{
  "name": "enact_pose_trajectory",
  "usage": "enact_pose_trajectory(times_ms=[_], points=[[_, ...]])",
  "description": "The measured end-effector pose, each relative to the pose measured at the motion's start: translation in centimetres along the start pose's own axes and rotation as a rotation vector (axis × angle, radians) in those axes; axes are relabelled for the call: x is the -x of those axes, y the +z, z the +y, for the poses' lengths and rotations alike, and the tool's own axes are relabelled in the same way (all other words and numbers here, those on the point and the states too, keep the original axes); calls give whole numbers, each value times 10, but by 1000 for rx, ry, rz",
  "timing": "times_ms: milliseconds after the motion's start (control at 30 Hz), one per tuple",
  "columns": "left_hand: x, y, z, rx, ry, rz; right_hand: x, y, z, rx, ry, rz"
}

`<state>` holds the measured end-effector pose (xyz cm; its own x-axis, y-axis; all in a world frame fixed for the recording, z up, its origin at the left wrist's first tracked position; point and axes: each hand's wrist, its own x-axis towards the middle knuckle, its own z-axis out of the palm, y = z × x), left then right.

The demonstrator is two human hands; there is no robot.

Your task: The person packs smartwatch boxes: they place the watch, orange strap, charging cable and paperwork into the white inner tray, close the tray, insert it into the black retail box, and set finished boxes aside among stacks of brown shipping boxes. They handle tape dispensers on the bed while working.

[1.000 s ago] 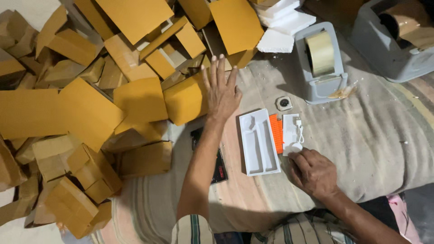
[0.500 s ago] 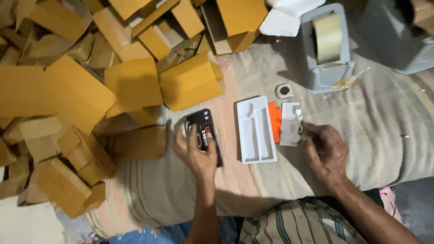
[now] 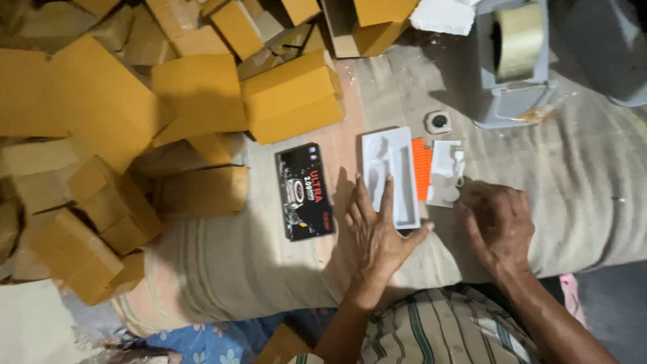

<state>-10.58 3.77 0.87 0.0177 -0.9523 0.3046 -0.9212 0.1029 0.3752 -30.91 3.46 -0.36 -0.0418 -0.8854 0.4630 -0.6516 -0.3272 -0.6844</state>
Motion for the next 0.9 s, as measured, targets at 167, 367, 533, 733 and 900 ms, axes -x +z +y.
enact_pose_trajectory(times_ms=[167, 367, 533, 733, 900], points=[[-5, 3, -4, -170, -94, 7, -7, 3, 0, 248, -91, -136], [-3, 9, 3, -179, -126, 52, -41, 32, -13, 352, -306, -215], [0, 12, 11, -107, -164, 112, -63, 34, -2, 380, -329, -434], [9, 20, 5, -56, -108, 208, -99, 44, 38, 267, -273, -260], [10, 28, 7, -39, -161, 223, -131, 89, 50, 527, -209, -168]])
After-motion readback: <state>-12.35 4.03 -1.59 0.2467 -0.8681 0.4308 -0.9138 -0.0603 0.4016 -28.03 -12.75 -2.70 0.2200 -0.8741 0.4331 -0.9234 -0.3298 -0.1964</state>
